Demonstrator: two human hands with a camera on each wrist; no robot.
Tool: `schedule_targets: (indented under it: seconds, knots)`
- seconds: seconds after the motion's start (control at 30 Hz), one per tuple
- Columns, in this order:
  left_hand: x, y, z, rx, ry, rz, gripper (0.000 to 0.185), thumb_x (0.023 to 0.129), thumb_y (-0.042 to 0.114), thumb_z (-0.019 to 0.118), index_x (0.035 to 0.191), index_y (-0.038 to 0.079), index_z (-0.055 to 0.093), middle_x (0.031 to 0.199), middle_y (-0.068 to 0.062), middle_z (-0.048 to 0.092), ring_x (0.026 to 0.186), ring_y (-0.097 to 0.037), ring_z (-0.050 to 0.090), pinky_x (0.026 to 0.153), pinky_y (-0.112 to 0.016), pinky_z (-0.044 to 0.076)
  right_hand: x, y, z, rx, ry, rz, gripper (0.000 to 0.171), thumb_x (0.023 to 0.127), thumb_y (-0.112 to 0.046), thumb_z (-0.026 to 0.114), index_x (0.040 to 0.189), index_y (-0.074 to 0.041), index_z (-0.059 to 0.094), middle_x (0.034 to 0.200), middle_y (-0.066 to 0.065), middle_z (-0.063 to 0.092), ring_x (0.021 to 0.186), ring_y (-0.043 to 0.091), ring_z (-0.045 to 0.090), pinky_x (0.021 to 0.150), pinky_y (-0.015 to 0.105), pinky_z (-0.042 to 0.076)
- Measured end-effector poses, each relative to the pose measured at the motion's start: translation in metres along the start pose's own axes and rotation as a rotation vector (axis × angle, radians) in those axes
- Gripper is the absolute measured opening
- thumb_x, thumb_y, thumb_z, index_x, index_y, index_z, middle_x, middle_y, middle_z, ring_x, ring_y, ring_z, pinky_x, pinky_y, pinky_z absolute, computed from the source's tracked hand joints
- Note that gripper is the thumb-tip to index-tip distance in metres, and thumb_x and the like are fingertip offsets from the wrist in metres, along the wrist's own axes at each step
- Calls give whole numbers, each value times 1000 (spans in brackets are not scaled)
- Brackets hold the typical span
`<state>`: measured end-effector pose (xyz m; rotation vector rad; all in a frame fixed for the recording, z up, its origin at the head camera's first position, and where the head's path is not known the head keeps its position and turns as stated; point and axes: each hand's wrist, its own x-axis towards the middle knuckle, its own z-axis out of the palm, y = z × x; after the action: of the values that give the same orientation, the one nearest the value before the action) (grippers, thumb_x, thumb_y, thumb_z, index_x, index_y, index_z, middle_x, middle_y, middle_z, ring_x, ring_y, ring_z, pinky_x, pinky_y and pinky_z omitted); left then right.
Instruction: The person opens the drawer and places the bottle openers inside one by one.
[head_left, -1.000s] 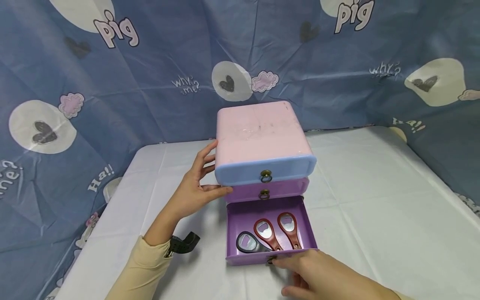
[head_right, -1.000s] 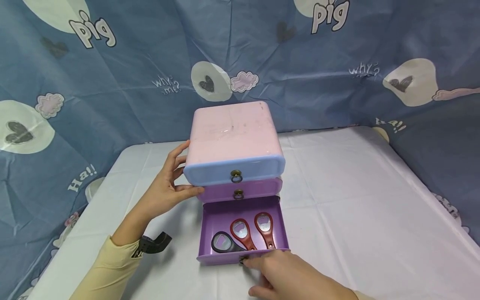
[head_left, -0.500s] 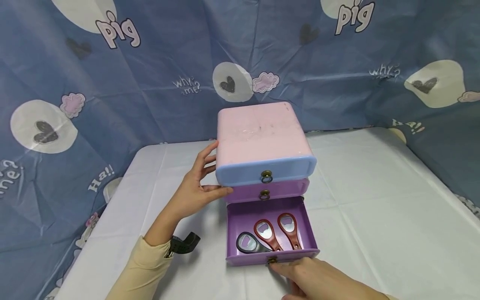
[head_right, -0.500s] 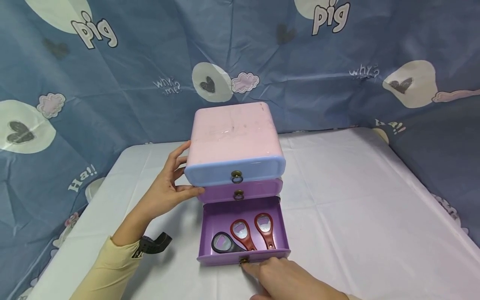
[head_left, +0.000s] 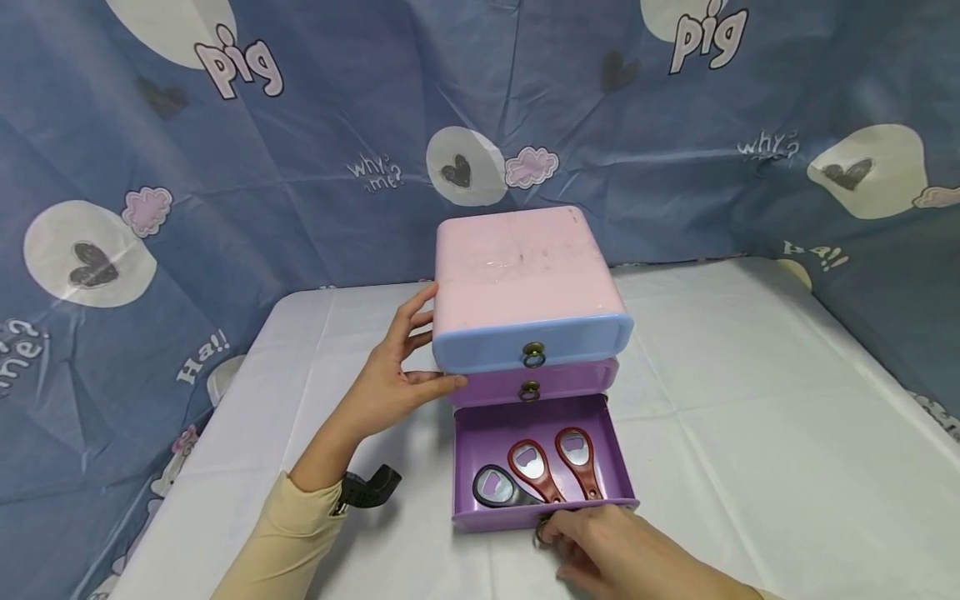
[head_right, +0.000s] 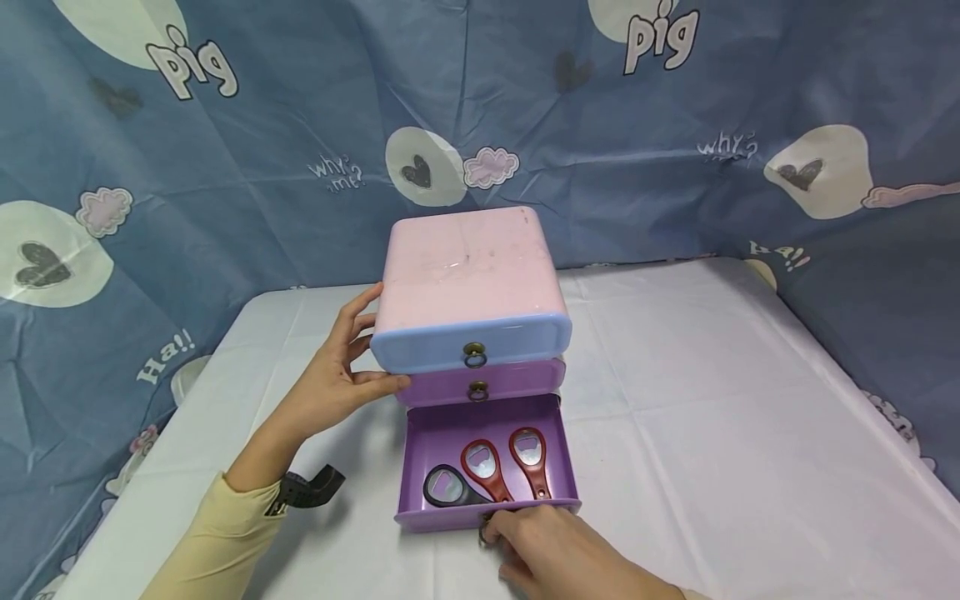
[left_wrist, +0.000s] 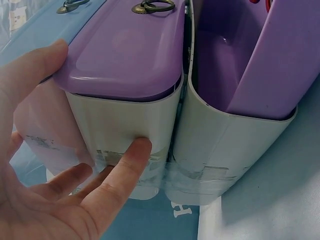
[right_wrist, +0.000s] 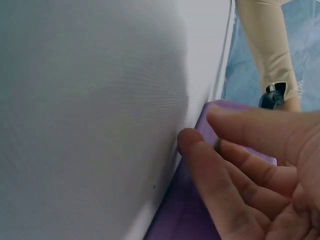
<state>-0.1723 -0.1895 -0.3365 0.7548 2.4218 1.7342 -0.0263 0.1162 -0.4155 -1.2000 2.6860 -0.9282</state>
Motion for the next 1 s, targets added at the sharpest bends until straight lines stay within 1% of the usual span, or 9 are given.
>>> schedule_targets:
  seconds: [0.13,0.2,0.37,0.47,0.7,1.0]
  knots:
    - [0,0,0,3,2,-2,118,86,5,91,165,57,22,167,-10,36,152,-35,49,91,-37,67,3,0,3,-57,56,-39,17,90,-4,83,100,-17,76,97,-13,77,85,-12,60,70,8,50]
    - [0,0,0,5,2,-4,118,86,5,91,165,57,22,167,-11,35,152,-35,48,91,-38,67,3,0,3,-86,100,-60,16,91,-5,83,96,-18,76,96,-13,77,87,-11,62,70,8,51]
    - [0,0,0,8,0,-5,117,86,6,91,165,58,21,168,-11,35,154,-36,47,91,-37,67,5,1,2,-114,182,-58,22,89,-2,83,89,-21,74,87,-18,72,80,-14,56,68,5,46]
    - [0,0,0,9,0,-5,117,86,7,91,165,58,21,168,-11,34,154,-36,47,91,-37,67,6,3,0,-104,200,-31,24,87,-1,84,88,-22,73,86,-19,71,79,-14,54,68,5,45]
    - [-1,0,0,9,1,-3,117,86,7,91,165,58,21,168,-11,34,154,-36,46,91,-38,67,18,8,-6,-103,186,55,18,89,-5,87,90,-20,75,87,-17,72,79,-11,56,67,12,51]
    - [-1,-1,0,6,-1,-1,117,86,7,91,165,58,21,168,-11,34,154,-36,47,91,-38,67,33,14,-16,-84,174,99,14,91,-5,85,90,-16,76,87,-15,74,81,-8,60,70,18,56]
